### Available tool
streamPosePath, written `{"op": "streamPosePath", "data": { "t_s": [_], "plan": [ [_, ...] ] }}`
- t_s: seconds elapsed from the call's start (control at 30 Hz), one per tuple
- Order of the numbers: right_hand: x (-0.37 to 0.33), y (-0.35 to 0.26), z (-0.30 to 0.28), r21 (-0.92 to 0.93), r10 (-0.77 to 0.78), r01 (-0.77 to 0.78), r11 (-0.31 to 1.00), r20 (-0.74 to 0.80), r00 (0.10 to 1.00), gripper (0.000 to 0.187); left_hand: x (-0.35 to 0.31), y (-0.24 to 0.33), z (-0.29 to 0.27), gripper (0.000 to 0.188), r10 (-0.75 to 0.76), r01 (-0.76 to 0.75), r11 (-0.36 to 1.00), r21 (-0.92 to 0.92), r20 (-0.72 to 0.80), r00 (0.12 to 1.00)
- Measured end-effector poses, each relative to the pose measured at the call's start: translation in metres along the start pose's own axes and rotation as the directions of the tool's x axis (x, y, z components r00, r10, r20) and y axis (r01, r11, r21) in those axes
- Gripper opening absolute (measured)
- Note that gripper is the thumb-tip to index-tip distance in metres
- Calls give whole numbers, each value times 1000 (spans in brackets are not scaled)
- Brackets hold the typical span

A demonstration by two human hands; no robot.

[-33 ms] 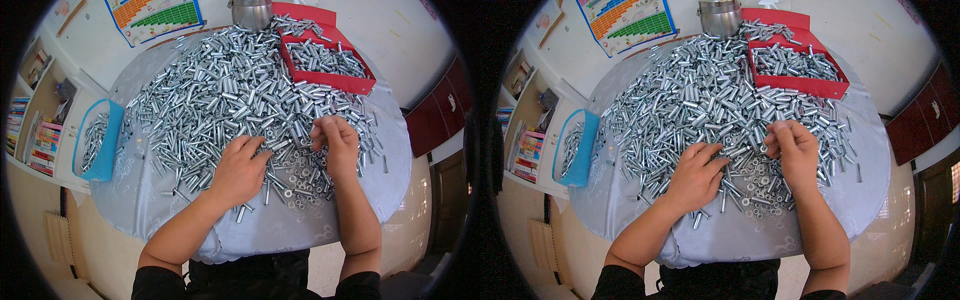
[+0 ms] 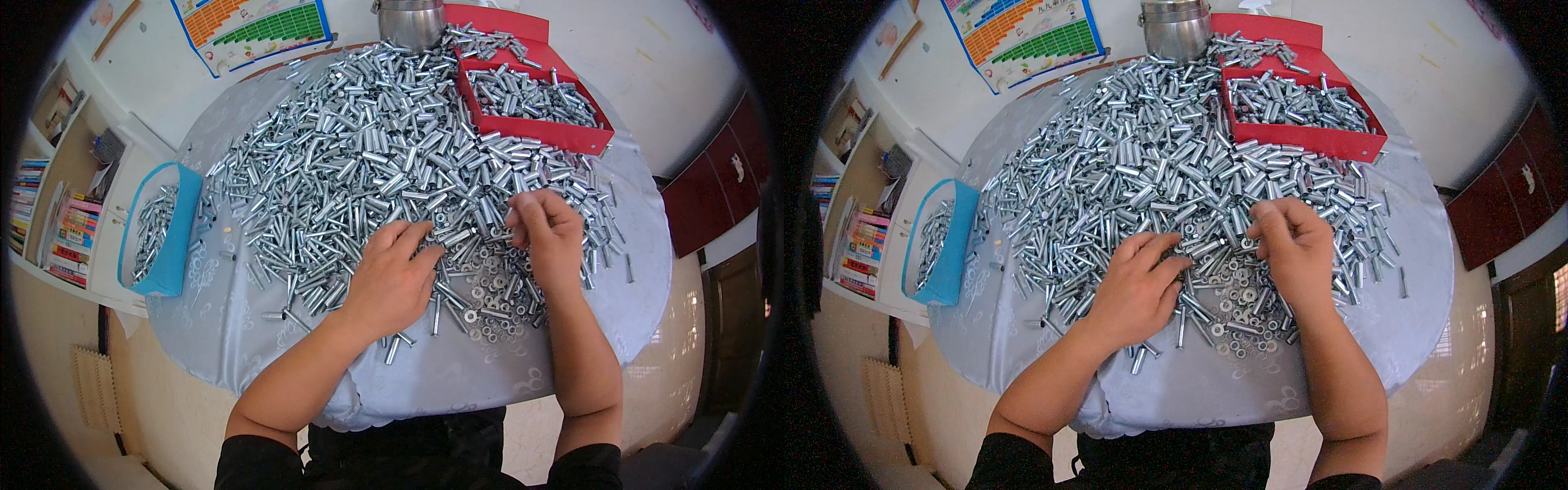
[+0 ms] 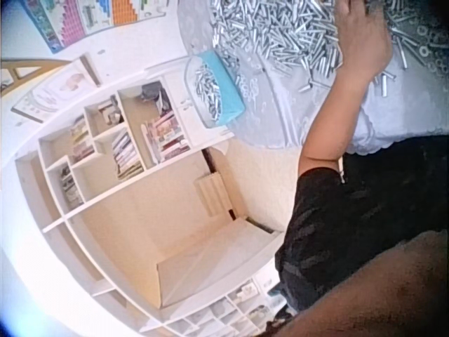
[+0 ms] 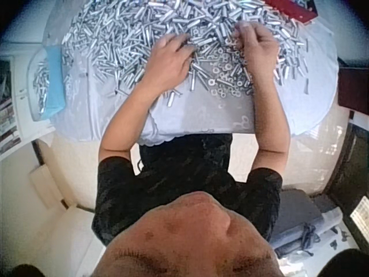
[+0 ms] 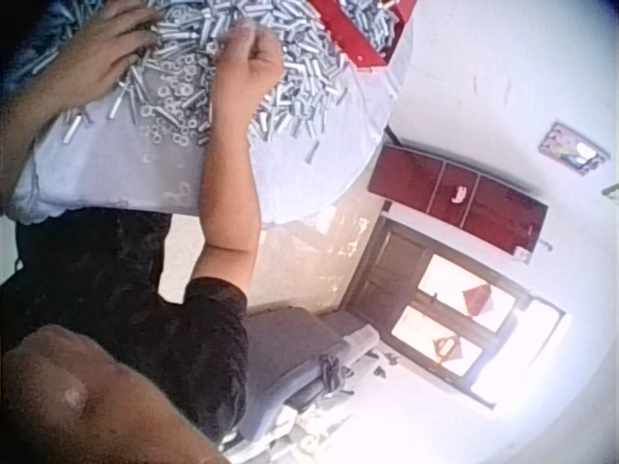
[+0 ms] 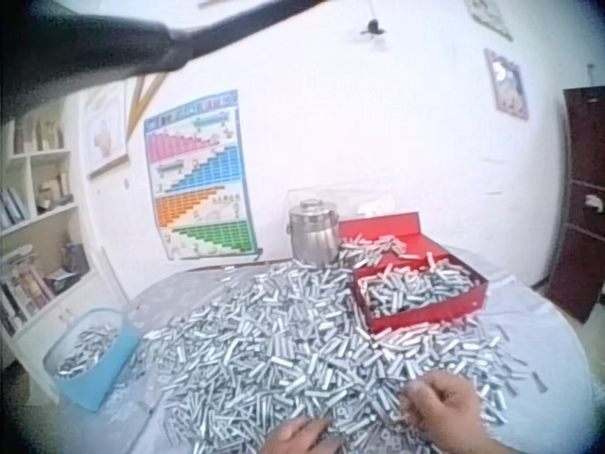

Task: The person repeatedly picks up metal bolts and washers from a large pile on a table and threads the washers onto the bolts by hand. The assembled fasteners are placed back onto the table among the remaining parts.

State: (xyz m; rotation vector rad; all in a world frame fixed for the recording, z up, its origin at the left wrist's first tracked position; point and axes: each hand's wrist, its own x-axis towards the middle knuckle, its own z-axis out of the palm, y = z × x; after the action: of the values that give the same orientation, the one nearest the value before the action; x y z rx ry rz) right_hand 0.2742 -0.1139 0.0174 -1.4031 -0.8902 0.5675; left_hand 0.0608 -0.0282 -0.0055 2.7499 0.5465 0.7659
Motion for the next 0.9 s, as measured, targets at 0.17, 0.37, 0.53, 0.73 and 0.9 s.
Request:
{"op": "streamPosePath", "data": {
  "t_s": [0.17,0.37,0.53,0.73,0.9],
  "plan": [
    [2,7,4,-335,-165,150,930,-16,986,11,4,4,-5,30,31,-31,1000,0,10,999],
    [3,6,1,-283,-147,129,951,-44,988,11,1,1,-3,22,17,-17,1000,0,-38,999],
    [2,6,2,-346,-169,162,924,10,985,11,-2,-1,-2,19,-3,4,1000,13,-40,999],
    [1,9,4,-438,-199,211,874,74,977,13,-4,-4,0,13,-12,11,1000,-19,-80,997],
    [6,8,12,-702,-429,493,515,287,857,22,-3,-3,-4,12,-46,28,996,-89,-209,977]
  ]
}}
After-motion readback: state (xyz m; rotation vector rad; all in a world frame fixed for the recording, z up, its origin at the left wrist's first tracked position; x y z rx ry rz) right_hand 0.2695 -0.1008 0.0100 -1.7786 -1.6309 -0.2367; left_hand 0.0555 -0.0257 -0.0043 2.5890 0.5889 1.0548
